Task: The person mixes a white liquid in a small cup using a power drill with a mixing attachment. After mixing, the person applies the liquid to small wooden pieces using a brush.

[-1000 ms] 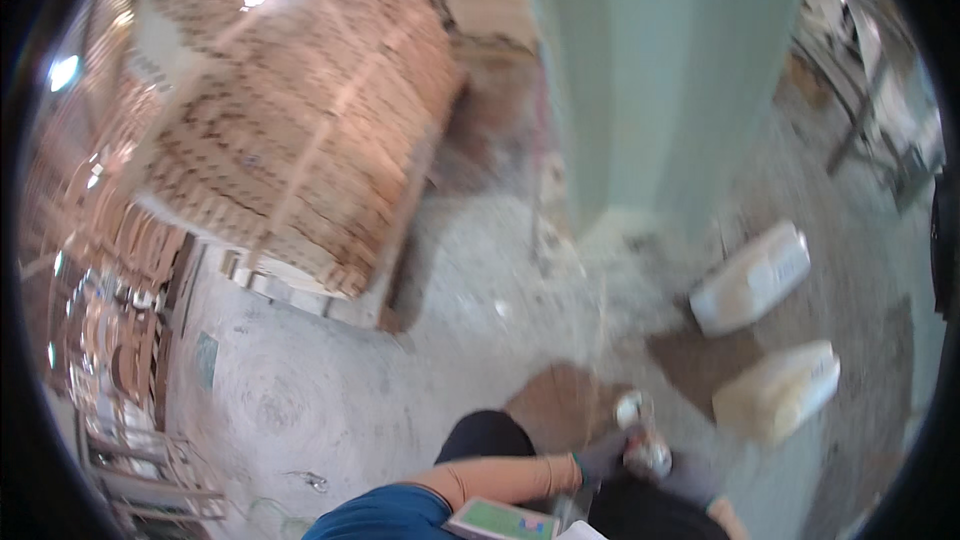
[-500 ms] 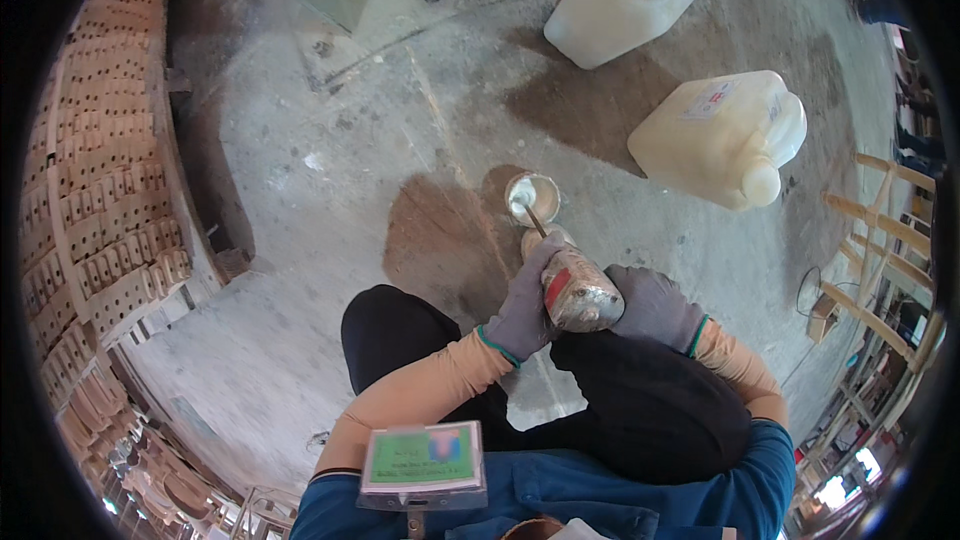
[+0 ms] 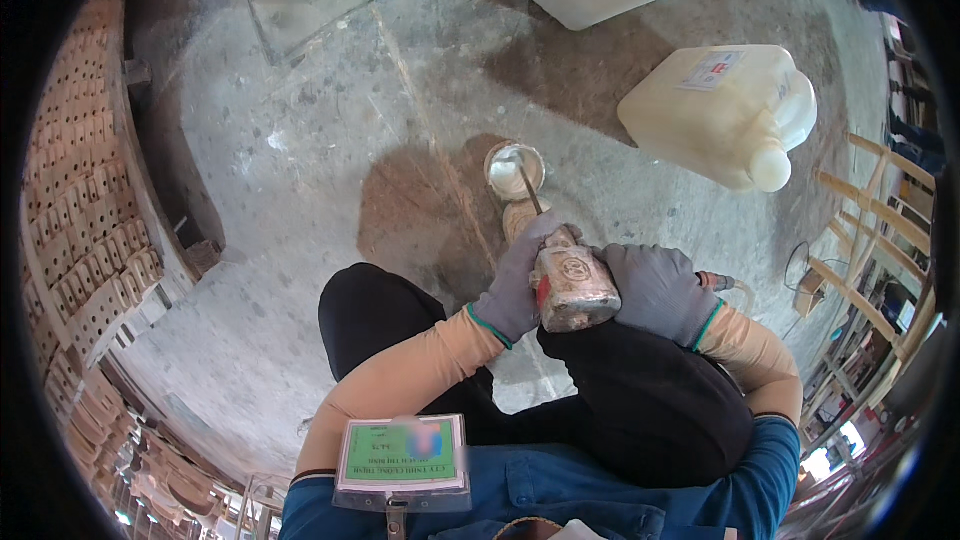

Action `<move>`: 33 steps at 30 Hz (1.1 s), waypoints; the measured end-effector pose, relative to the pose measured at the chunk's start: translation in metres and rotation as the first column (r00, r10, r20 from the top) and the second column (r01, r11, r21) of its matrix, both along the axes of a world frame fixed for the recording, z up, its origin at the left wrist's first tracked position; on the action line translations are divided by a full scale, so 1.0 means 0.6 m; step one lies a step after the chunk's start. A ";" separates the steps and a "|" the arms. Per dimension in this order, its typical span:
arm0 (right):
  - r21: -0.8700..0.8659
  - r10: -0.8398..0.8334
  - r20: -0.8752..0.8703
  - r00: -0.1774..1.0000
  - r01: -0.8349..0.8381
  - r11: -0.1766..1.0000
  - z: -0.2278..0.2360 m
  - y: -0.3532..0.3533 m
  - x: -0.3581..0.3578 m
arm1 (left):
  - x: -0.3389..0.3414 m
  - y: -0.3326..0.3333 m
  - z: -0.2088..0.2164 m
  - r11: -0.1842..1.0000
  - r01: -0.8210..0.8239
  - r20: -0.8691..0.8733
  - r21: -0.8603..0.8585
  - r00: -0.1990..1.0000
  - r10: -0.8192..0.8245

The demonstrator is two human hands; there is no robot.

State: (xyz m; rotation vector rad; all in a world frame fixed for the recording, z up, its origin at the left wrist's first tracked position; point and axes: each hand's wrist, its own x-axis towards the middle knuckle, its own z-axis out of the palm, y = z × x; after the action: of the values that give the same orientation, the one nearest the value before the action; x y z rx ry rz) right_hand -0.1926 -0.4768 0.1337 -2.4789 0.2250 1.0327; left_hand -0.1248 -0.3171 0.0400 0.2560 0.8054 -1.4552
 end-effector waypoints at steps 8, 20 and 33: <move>0.019 0.001 -0.088 0.996 0.001 1.000 0.015 -0.003 0.000 | -0.005 -0.009 0.013 0.995 0.058 -0.046 0.080 0.997 -0.054; 0.060 0.061 -0.137 0.989 -0.054 0.997 -0.002 0.006 -0.008 | -0.005 0.011 0.018 0.996 0.036 0.008 0.084 0.999 -0.037; 0.068 0.077 -0.109 0.991 -0.069 0.995 -0.005 0.014 -0.002 | 0.002 0.024 0.016 0.997 0.059 0.032 0.053 0.998 -0.060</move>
State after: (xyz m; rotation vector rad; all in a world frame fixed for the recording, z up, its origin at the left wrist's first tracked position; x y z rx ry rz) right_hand -0.1939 -0.4683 0.1308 -2.3906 0.1343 1.1923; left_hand -0.1235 -0.3029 0.0495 0.3458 0.8147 -1.4833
